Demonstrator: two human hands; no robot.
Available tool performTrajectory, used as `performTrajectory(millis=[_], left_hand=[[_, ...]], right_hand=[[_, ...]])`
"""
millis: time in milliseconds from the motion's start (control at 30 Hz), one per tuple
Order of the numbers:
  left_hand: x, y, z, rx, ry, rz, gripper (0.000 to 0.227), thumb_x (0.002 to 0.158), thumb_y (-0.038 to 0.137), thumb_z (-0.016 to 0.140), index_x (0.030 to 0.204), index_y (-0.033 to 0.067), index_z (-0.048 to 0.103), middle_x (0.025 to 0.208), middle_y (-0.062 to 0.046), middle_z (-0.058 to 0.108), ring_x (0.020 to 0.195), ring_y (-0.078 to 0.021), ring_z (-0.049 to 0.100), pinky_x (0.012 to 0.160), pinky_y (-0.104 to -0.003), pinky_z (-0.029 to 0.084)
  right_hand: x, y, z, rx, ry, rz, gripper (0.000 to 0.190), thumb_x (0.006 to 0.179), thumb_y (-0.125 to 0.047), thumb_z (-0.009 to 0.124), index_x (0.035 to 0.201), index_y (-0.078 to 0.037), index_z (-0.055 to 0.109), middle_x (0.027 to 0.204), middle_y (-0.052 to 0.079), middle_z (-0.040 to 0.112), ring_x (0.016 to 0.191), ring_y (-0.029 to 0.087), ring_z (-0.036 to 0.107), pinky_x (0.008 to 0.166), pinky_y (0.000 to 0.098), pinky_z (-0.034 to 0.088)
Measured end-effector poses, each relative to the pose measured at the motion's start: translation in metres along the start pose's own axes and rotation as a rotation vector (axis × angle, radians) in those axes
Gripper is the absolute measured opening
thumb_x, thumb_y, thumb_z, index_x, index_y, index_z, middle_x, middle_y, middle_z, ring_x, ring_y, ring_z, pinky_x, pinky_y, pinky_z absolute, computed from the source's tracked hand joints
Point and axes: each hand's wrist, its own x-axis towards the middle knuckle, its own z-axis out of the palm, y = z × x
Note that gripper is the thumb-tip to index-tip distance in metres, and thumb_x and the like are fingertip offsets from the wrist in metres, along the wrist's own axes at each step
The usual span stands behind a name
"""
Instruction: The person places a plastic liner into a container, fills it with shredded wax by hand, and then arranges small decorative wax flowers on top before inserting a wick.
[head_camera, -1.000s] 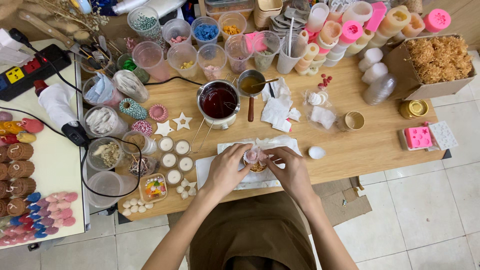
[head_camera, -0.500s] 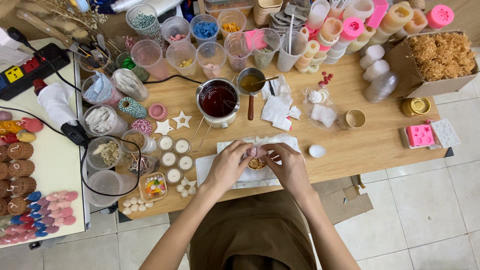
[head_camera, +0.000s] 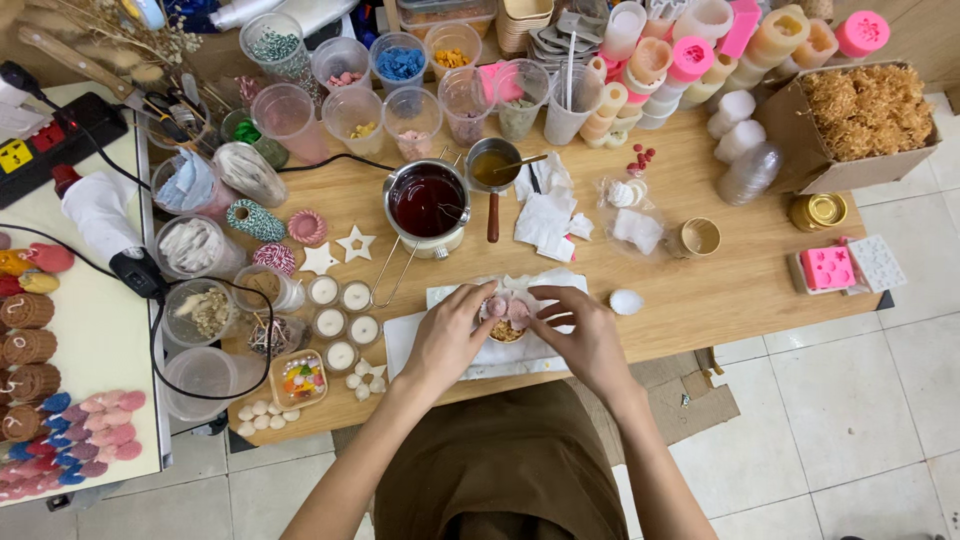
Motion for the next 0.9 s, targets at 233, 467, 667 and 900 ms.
performTrajectory(millis=[233,467,667,900], left_hand=[[-0.009,0.006,-0.014,-0.018,0.011,-0.007,0.051,0.093,0.022,0.069,0.138,0.0023,0.056,0.133,-0.018,0.064,0.113,-0.0356,0.068,0.094,-0.043,0.056],[-0.038,0.017,-0.032,-0.044,0.093,-0.105,0.049,0.094,0.022,0.068,0.139,0.0077,0.056,0.133,-0.015,0.063,0.113,-0.0349,0.068,0.094,-0.044,0.055],[-0.067,0.021,-0.03,-0.102,0.201,-0.16,0.048,0.092,0.019,0.071,0.137,0.0091,0.058,0.134,-0.013,0.063,0.117,-0.0355,0.064,0.094,-0.044,0.054],[-0.088,0.02,-0.019,-0.168,0.208,-0.284,0.046,0.091,0.02,0.07,0.135,0.0118,0.059,0.132,-0.01,0.064,0.115,-0.0293,0.068,0.093,-0.041,0.055]], right_hand=[[0.001,0.124,-0.054,-0.46,0.201,0.133,0.052,0.077,-0.017,0.086,0.125,-0.002,0.07,0.115,0.021,0.071,0.1,0.035,0.073,0.085,0.043,0.059],[-0.013,0.209,-0.032,-0.516,0.13,0.302,0.069,0.07,-0.031,0.091,0.132,-0.012,0.066,0.132,0.022,0.062,0.11,0.038,0.067,0.091,0.0467,0.056],[-0.011,0.192,-0.025,-0.727,0.291,0.296,0.063,0.065,-0.038,0.094,0.114,-0.007,0.068,0.117,0.018,0.056,0.104,0.038,0.062,0.077,0.0484,0.056],[-0.017,0.208,-0.009,-0.876,0.352,0.321,0.033,0.072,-0.042,0.09,0.088,-0.015,0.079,0.11,0.008,0.059,0.107,0.03,0.06,0.078,0.0456,0.054]])
